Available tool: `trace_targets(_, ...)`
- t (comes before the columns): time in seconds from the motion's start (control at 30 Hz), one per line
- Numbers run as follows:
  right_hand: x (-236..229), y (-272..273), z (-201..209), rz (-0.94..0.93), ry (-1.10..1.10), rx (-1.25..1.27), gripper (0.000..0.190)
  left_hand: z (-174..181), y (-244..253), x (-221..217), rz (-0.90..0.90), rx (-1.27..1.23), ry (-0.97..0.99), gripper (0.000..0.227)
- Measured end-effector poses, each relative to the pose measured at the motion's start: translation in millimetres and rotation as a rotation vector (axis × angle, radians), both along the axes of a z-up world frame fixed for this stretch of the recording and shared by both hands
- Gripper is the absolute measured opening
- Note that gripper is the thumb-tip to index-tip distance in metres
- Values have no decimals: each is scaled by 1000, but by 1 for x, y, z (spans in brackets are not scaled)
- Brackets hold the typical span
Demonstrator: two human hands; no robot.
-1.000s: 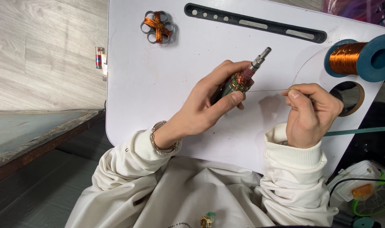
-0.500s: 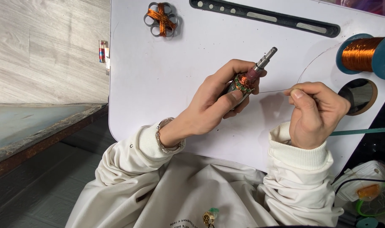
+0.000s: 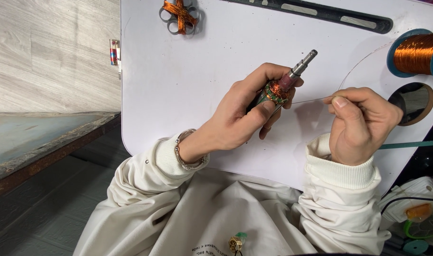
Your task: Manually winding copper wire onto the poles of a motor armature at a workbench.
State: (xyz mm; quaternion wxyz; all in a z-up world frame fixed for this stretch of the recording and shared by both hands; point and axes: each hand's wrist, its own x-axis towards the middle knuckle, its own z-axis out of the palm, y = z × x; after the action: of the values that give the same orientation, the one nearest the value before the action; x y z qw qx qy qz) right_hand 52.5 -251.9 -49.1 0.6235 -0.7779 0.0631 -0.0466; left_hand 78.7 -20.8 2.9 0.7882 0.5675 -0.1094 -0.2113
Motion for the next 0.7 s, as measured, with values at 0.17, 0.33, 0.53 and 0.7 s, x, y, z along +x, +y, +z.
trace_targets(0.17, -1, 3, 0, 8, -13, -11, 19, 2, 0, 1, -23, 7, 16, 30)
trace_targets(0.33, 0, 2, -2, 27, -27, -3, 19, 3, 0, 1, -35, -1, 23, 30)
trace_targets(0.53, 0, 1, -2, 35, -37, -3, 19, 5, 1, 1, -50, -23, 41, 28)
trace_targets(0.7, -2, 0, -3, 20, -33, -1, 17, 5, 0, 1, -27, 32, -6, 30)
